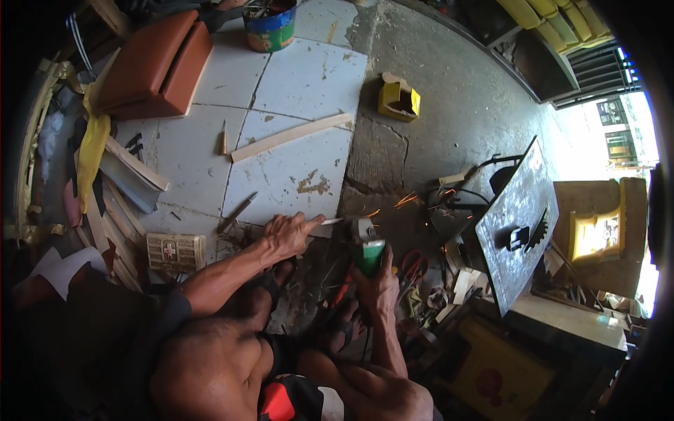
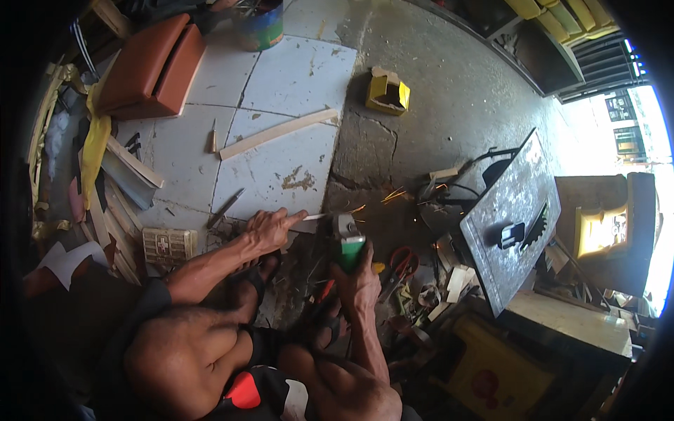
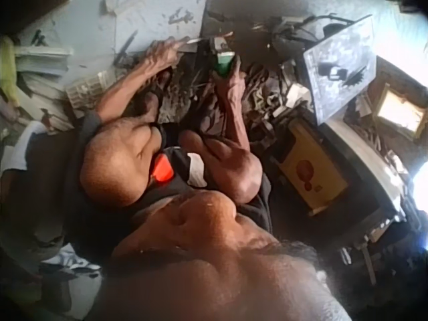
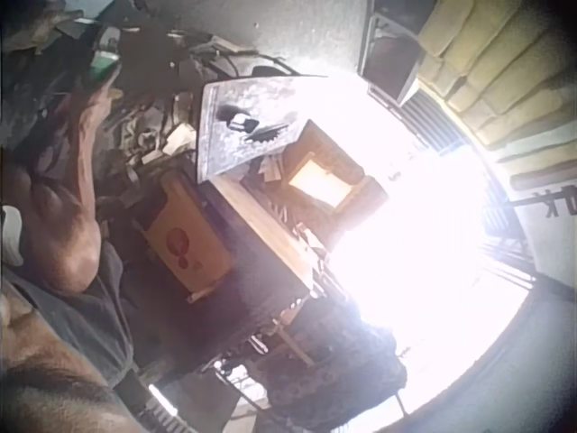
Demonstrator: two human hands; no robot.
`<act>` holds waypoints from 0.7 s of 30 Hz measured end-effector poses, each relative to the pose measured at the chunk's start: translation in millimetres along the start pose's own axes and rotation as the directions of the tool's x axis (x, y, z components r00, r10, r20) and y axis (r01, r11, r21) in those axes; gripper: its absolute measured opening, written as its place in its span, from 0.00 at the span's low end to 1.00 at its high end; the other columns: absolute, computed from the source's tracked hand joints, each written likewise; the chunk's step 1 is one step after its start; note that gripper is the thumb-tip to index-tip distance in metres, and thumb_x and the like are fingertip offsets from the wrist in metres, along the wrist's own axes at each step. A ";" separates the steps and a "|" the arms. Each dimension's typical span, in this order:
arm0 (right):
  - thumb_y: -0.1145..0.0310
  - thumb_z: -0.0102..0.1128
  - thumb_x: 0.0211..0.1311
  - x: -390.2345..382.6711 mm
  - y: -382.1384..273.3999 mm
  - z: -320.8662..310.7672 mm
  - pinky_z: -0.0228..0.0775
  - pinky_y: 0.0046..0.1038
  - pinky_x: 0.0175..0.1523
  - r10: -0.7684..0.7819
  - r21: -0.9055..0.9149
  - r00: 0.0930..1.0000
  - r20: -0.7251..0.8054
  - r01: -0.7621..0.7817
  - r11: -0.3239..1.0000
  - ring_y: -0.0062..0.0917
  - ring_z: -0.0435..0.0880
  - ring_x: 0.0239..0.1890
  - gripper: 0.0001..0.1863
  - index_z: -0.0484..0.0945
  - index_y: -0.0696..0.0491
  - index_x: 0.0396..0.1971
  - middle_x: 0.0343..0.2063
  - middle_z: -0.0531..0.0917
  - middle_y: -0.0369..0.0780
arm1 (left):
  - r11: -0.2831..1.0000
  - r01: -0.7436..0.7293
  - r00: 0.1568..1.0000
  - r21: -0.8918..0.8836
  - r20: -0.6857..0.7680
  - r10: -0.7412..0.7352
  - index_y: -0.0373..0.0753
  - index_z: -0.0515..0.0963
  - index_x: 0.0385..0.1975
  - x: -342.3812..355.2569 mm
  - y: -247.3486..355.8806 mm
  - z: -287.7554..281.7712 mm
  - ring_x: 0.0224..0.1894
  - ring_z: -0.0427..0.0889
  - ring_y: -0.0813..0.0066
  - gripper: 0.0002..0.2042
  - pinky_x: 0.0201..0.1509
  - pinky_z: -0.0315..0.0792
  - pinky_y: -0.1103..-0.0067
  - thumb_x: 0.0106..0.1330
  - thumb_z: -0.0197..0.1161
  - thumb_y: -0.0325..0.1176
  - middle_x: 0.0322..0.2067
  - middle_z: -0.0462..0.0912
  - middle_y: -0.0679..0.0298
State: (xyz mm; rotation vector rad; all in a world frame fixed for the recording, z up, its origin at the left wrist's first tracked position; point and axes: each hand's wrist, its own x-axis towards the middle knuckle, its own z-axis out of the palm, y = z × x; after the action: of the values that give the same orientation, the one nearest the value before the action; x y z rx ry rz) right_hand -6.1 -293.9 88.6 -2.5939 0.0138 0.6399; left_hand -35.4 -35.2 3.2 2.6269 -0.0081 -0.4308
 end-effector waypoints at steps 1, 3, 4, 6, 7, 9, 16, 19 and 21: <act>0.50 0.74 0.52 -1.0 -3.1 1.4 0.80 0.48 0.45 0.004 -0.014 1.000 0.016 -0.003 1.000 0.54 0.89 0.42 0.52 0.57 0.49 0.76 0.39 0.88 0.57 | 1.000 -0.001 1.000 -0.005 -0.028 0.001 0.54 0.71 0.72 -3.9 -5.8 6.8 0.34 0.86 0.57 0.31 0.37 0.80 0.62 0.66 0.58 0.28 0.47 0.83 0.53; 0.50 0.74 0.53 4.1 -11.3 -3.3 0.80 0.49 0.45 -0.022 0.003 1.000 0.001 0.022 1.000 0.54 0.89 0.43 0.52 0.57 0.49 0.75 0.39 0.88 0.57 | 1.000 -0.012 0.997 0.004 -0.078 0.013 0.55 0.73 0.71 -2.3 -8.2 13.7 0.32 0.86 0.57 0.31 0.37 0.80 0.62 0.65 0.58 0.28 0.44 0.82 0.54; 0.49 0.74 0.53 -0.2 -8.2 -4.7 0.80 0.49 0.45 -0.029 0.024 1.000 -0.012 0.029 0.999 0.55 0.89 0.43 0.52 0.58 0.48 0.75 0.39 0.88 0.57 | 1.000 -0.022 0.995 0.011 -0.097 0.023 0.55 0.74 0.70 0.5 -8.3 16.5 0.32 0.86 0.57 0.30 0.36 0.80 0.62 0.65 0.58 0.28 0.42 0.82 0.54; 0.49 0.74 0.53 -10.9 7.3 -3.0 0.79 0.50 0.46 -0.015 0.053 1.000 -0.021 0.016 0.998 0.56 0.88 0.43 0.51 0.58 0.48 0.75 0.39 0.88 0.57 | 1.000 -0.028 0.995 -0.014 -0.095 0.027 0.56 0.76 0.68 -2.3 0.3 20.1 0.30 0.85 0.56 0.30 0.36 0.79 0.61 0.64 0.57 0.27 0.40 0.81 0.56; 0.49 0.74 0.53 -2.1 10.0 0.2 0.80 0.49 0.47 -0.039 0.020 0.998 -0.046 0.040 0.999 0.56 0.88 0.43 0.51 0.58 0.47 0.75 0.39 0.88 0.57 | 0.999 -0.029 0.993 -0.017 -0.116 0.027 0.56 0.77 0.67 1.1 -0.1 19.5 0.30 0.85 0.56 0.29 0.36 0.79 0.61 0.64 0.57 0.27 0.38 0.81 0.56; 0.49 0.74 0.52 1.2 -5.9 -0.5 0.80 0.49 0.47 -0.004 0.024 1.000 -0.001 0.004 1.000 0.55 0.89 0.43 0.52 0.58 0.47 0.75 0.39 0.88 0.57 | 0.998 -0.057 0.981 -0.035 -0.187 0.050 0.56 0.78 0.67 -4.8 -13.0 20.8 0.29 0.85 0.55 0.30 0.37 0.79 0.60 0.62 0.59 0.27 0.36 0.79 0.58; 0.49 0.74 0.52 -2.2 7.6 3.1 0.80 0.49 0.46 -0.006 0.030 1.000 -0.004 0.006 1.000 0.56 0.89 0.43 0.51 0.58 0.48 0.75 0.39 0.87 0.58 | 0.998 0.010 0.996 -0.061 -0.087 -0.015 0.57 0.77 0.68 -4.3 -8.7 28.1 0.31 0.85 0.55 0.32 0.40 0.79 0.60 0.60 0.60 0.27 0.35 0.79 0.59; 0.49 0.74 0.52 0.6 1.7 0.5 0.81 0.49 0.47 -0.011 0.028 1.000 -0.010 0.012 1.000 0.55 0.89 0.43 0.52 0.58 0.48 0.75 0.38 0.88 0.58 | 0.998 -0.042 0.985 -0.040 -0.171 0.035 0.56 0.77 0.67 -7.2 -14.8 37.2 0.31 0.85 0.54 0.32 0.42 0.80 0.59 0.59 0.61 0.27 0.36 0.80 0.58; 0.50 0.74 0.52 -7.1 7.1 -0.8 0.80 0.49 0.46 -0.026 0.060 1.000 -0.016 0.027 0.998 0.56 0.89 0.43 0.52 0.58 0.48 0.75 0.38 0.87 0.58 | 0.998 -0.062 0.982 -0.026 -0.183 0.057 0.55 0.77 0.67 -4.5 -7.1 37.7 0.31 0.85 0.54 0.32 0.41 0.81 0.59 0.58 0.62 0.27 0.37 0.80 0.57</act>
State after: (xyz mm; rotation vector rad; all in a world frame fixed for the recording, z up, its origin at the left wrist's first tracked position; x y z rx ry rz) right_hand -12.9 -301.2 89.3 -2.5366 0.0032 0.6007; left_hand -51.6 -45.7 -30.2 2.6169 -0.0202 -0.1680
